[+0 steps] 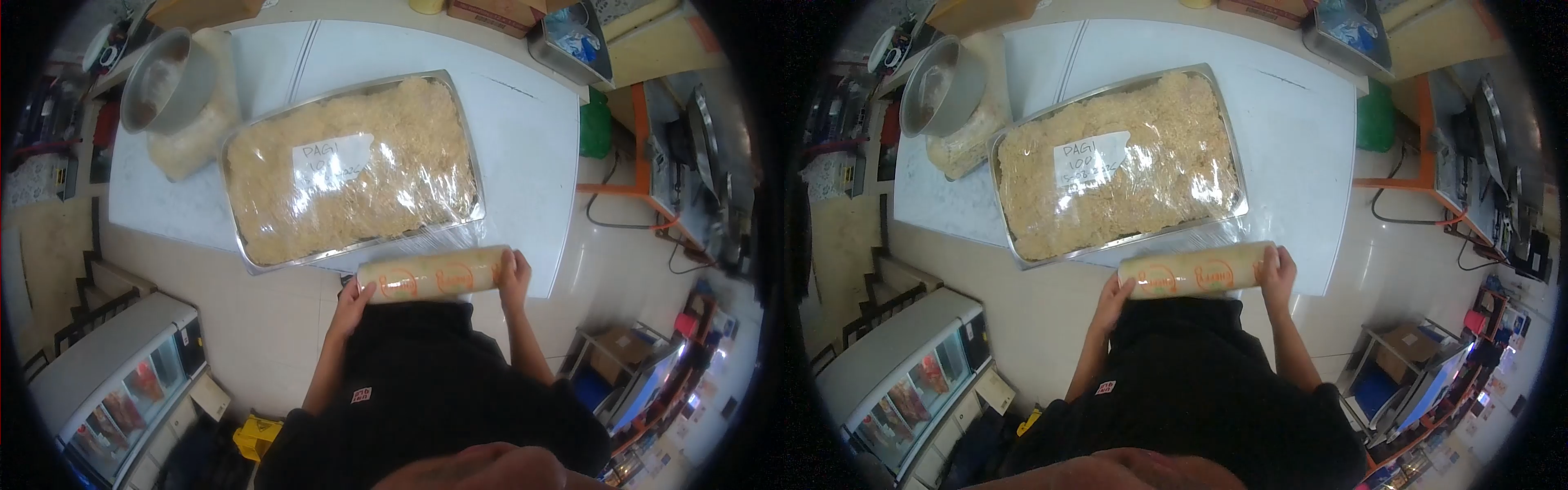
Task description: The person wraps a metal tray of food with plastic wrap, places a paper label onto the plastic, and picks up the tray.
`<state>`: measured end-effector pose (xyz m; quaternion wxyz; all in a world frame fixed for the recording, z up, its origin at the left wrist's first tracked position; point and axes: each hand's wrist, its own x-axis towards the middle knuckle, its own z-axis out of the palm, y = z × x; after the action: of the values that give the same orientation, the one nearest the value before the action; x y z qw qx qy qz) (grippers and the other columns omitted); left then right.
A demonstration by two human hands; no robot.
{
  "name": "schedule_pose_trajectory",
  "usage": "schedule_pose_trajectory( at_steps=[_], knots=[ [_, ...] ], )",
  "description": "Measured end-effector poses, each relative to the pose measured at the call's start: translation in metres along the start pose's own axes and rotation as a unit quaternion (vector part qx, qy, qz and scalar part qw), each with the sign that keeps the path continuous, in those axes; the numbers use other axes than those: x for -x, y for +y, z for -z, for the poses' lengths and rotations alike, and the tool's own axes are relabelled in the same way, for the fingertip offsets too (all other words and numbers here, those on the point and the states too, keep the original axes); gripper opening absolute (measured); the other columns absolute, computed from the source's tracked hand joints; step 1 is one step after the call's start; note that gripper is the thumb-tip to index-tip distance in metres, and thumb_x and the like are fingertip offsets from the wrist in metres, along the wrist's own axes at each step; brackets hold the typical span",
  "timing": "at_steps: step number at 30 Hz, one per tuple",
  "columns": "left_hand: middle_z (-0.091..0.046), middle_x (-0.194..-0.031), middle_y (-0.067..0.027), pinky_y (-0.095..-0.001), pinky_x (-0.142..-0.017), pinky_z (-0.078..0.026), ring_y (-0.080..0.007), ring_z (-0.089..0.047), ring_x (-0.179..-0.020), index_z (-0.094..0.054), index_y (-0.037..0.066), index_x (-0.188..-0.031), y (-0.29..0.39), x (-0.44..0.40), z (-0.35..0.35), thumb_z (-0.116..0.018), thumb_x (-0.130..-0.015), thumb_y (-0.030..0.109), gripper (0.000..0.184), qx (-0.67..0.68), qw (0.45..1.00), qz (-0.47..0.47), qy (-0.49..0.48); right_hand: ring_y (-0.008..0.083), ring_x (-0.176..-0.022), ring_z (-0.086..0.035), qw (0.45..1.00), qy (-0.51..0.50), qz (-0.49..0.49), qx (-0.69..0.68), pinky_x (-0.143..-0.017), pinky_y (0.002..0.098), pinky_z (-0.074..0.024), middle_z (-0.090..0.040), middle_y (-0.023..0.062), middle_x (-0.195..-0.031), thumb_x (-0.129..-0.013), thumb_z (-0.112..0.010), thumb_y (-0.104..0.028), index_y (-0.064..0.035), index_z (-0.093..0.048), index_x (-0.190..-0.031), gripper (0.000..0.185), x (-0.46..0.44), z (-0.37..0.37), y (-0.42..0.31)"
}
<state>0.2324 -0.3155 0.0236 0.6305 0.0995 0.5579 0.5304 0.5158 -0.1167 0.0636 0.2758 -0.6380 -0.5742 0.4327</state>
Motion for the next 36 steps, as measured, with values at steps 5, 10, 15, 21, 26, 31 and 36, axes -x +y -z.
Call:
schedule_pose_trajectory(
  at_steps=[5, 10, 15, 21, 26, 31, 36],
  knots=[
    [-0.058, -0.131, -0.0073, -0.0321, -0.103, -0.041, -0.0169, -0.054, -0.12, -0.05, 0.0, -0.136, 0.02, 0.061, -0.013, -0.06, -0.096, 0.015, 0.043, 0.005, 0.992, -0.001, -0.127, 0.0076, -0.069, -0.044, 0.997, 0.048, 0.06, 0.011, -0.059, 0.026, -0.0389, -0.048, -0.0012, -0.069, -0.096, -0.057, -0.021, 0.0005, -0.05, -0.078, 0.029, 0.036, 0.055, -0.083],
    [-0.066, -0.121, -0.0106, -0.0332, -0.097, -0.045, -0.0175, -0.059, -0.113, -0.059, -0.001, -0.125, 0.07, 0.094, -0.029, -0.064, -0.093, 0.012, 0.035, -0.091, 0.949, -0.133, -0.272, 0.0092, -0.07, -0.047, 0.985, 0.035, 0.158, -0.062, -0.061, 0.0261, -0.0395, -0.051, -0.0014, -0.072, -0.096, -0.056, -0.018, 0.0017, -0.053, -0.082, 0.024, 0.069, 0.116, -0.121],
    [-0.066, -0.12, -0.0111, -0.0331, -0.097, -0.045, -0.0176, -0.06, -0.112, -0.059, -0.002, -0.125, 0.039, 0.108, -0.02, -0.065, -0.092, 0.013, 0.036, -0.116, 0.951, -0.071, -0.279, 0.0078, -0.069, -0.049, 0.981, 0.125, 0.141, 0.053, -0.061, 0.0255, -0.0407, -0.053, 0.0002, -0.076, -0.098, -0.054, -0.021, 0.005, -0.057, -0.097, 0.027, 0.09, 0.119, -0.049],
    [-0.061, -0.127, -0.0077, -0.0308, -0.1, -0.043, -0.0145, -0.054, -0.117, -0.053, 0.0, -0.133, -0.019, 0.05, -0.025, -0.062, -0.096, 0.019, 0.043, -0.003, 0.983, -0.001, -0.186, 0.0207, -0.074, -0.061, 0.992, 0.048, 0.037, 0.114, -0.067, 0.0337, -0.049, -0.063, 0.014, -0.075, -0.093, -0.058, -0.027, 0.0174, -0.057, -0.116, 0.05, 0.029, 0.059, 0.0],
    [-0.063, -0.121, -0.0088, -0.0297, -0.095, -0.045, -0.0157, -0.058, -0.109, -0.054, -0.002, -0.13, -0.027, -0.012, -0.03, -0.062, -0.096, 0.023, 0.043, -0.012, 0.996, 0.028, -0.078, 0.0396, -0.092, -0.067, 0.976, 0.01, 0.07, 0.206, -0.08, 0.0438, -0.0495, -0.067, 0.0327, -0.094, -0.093, -0.053, -0.038, 0.0155, -0.061, -0.108, 0.056, -0.056, 0.022, 0.043],
    [-0.064, -0.119, -0.0094, -0.0294, -0.094, -0.045, -0.016, -0.059, -0.107, -0.052, -0.003, -0.129, -0.018, -0.054, -0.023, -0.063, -0.095, 0.021, 0.044, 0.071, 0.993, -0.073, 0.052, 0.0421, -0.092, -0.066, 0.98, -0.035, 0.045, 0.193, -0.082, 0.0438, -0.0492, -0.066, 0.0315, -0.095, -0.093, -0.051, -0.039, 0.013, -0.062, -0.105, 0.054, -0.092, -0.037, 0.037],
    [-0.064, -0.118, -0.0101, -0.0301, -0.096, -0.044, -0.0159, -0.059, -0.107, -0.05, -0.003, -0.13, -0.022, -0.068, -0.021, -0.06, -0.097, 0.02, 0.041, 0.042, 0.986, -0.14, 0.085, 0.0407, -0.088, -0.066, 0.989, 0.041, 0.119, 0.078, -0.079, 0.047, -0.0482, -0.065, 0.0304, -0.09, -0.093, -0.05, -0.036, 0.0089, -0.063, -0.095, 0.047, -0.097, -0.053, 0.053]
  ],
)
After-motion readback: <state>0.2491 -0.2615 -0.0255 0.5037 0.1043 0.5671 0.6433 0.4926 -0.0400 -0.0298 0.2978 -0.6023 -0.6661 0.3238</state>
